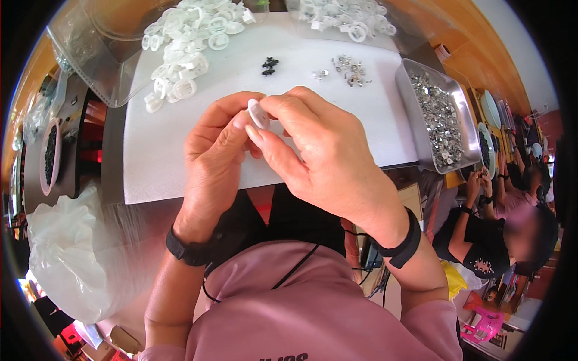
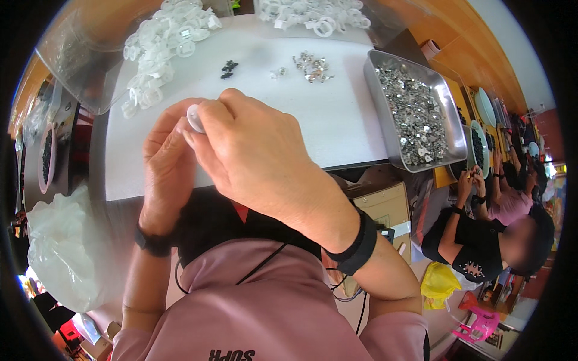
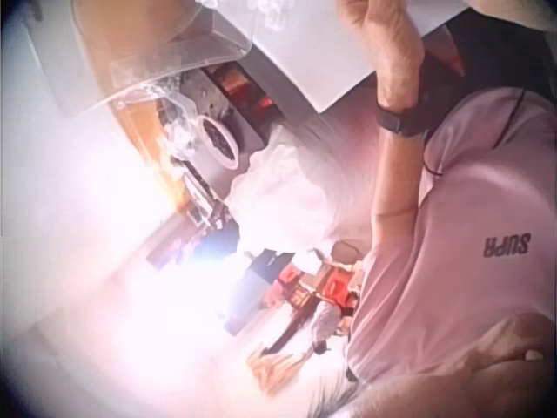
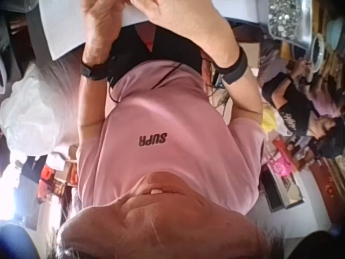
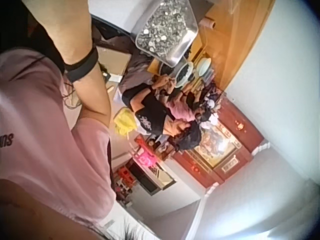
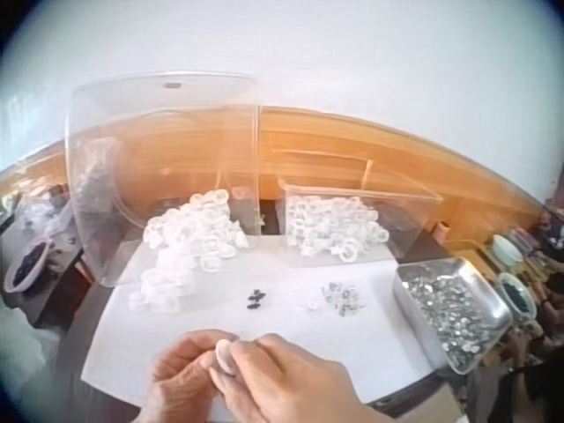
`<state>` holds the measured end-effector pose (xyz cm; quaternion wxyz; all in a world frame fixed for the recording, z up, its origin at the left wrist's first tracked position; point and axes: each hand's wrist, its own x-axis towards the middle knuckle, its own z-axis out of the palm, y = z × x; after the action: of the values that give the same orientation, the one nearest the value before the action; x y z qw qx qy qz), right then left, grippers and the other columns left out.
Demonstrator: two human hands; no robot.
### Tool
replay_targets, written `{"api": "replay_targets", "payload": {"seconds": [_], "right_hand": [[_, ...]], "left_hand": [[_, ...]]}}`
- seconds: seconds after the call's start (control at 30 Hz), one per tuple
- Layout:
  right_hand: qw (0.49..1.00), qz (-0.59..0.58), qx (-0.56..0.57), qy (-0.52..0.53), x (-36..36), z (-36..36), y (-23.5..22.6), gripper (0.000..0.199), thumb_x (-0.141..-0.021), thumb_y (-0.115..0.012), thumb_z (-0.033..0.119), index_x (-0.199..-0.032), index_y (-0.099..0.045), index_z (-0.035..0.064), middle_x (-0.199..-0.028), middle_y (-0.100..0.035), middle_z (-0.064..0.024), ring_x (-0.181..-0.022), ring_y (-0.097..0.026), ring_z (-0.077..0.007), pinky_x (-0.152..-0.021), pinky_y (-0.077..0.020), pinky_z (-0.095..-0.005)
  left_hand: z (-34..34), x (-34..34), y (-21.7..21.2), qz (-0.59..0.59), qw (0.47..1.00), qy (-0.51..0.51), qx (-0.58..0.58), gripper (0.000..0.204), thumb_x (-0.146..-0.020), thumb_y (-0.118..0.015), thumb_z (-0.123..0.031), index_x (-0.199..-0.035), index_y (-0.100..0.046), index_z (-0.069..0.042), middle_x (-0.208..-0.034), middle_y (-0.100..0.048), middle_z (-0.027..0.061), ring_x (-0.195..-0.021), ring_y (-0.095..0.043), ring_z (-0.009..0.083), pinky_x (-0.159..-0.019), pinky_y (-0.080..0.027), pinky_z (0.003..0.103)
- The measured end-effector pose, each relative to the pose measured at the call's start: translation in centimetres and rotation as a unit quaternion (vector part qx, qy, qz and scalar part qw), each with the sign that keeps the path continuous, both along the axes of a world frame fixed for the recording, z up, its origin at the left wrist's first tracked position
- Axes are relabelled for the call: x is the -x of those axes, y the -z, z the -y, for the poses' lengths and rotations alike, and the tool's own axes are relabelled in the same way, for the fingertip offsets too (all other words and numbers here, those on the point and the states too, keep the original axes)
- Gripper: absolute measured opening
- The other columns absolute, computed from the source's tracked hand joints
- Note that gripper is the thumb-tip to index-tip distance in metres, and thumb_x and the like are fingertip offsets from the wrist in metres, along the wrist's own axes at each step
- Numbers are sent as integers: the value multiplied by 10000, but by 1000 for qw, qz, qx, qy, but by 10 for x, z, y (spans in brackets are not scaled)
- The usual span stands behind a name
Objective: Assembling small internal components into circular white plastic housings at a factory workstation.
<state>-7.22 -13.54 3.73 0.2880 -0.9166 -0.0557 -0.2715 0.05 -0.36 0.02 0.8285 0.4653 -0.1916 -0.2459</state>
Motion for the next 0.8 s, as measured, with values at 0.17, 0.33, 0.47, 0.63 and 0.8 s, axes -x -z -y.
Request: {"api": "replay_targets", "payload": {"seconds": [0.17, 0.33, 0.47, 0.63, 0.8], "right_hand": [[999, 49, 6, 6, -7, 0, 6, 115, -810, -643, 49, -918, -607, 28, -792, -596, -85, -643, -627, -248, -524, -498, -332], [995, 80, 59, -2, -5, -2, 12, 139, -789, -619, 72, -918, -578, 37, -791, -559, -80, -654, -621, -242, -512, -504, -340], [995, 69, 73, -15, -2, 0, 13, 149, -794, -589, 50, -935, -561, 12, -839, -548, -105, -646, -619, -245, -517, -511, -337], [992, 50, 116, -12, -1, 3, 9, 157, -789, -584, 43, -934, -555, -9, -833, -533, -103, -632, -614, -234, -510, -508, -320], [986, 112, 125, -20, -5, 6, 4, 172, -761, -616, 51, -916, -565, -1, -819, -513, -74, -659, -604, -209, -523, -507, -304]], "left_hand": [[-2, -4, 6, 9, 1000, -3, -1, 316, -988, -509, -224, -1187, -571, 13, -993, -619, 36, -781, -552, 90, -703, -447, 255], [-3, -3, 0, -7, 1000, 15, 16, 334, -1004, -482, -249, -1184, -563, 21, -951, -618, 36, -779, -569, 101, -713, -474, 263], [0, -3, -1, -18, 999, 16, -24, 351, -1000, -492, -274, -1167, -564, 26, -904, -620, 53, -797, -594, 119, -728, -494, 274], [2, -1, -3, -5, 999, 24, -44, 363, -996, -501, -293, -1143, -571, 31, -885, -628, 80, -777, -605, 139, -707, -505, 284], [0, -2, -8, -12, 996, 78, -37, 414, -1014, -438, -347, -1047, -577, 41, -826, -602, 99, -701, -580, 163, -643, -484, 290]]}}
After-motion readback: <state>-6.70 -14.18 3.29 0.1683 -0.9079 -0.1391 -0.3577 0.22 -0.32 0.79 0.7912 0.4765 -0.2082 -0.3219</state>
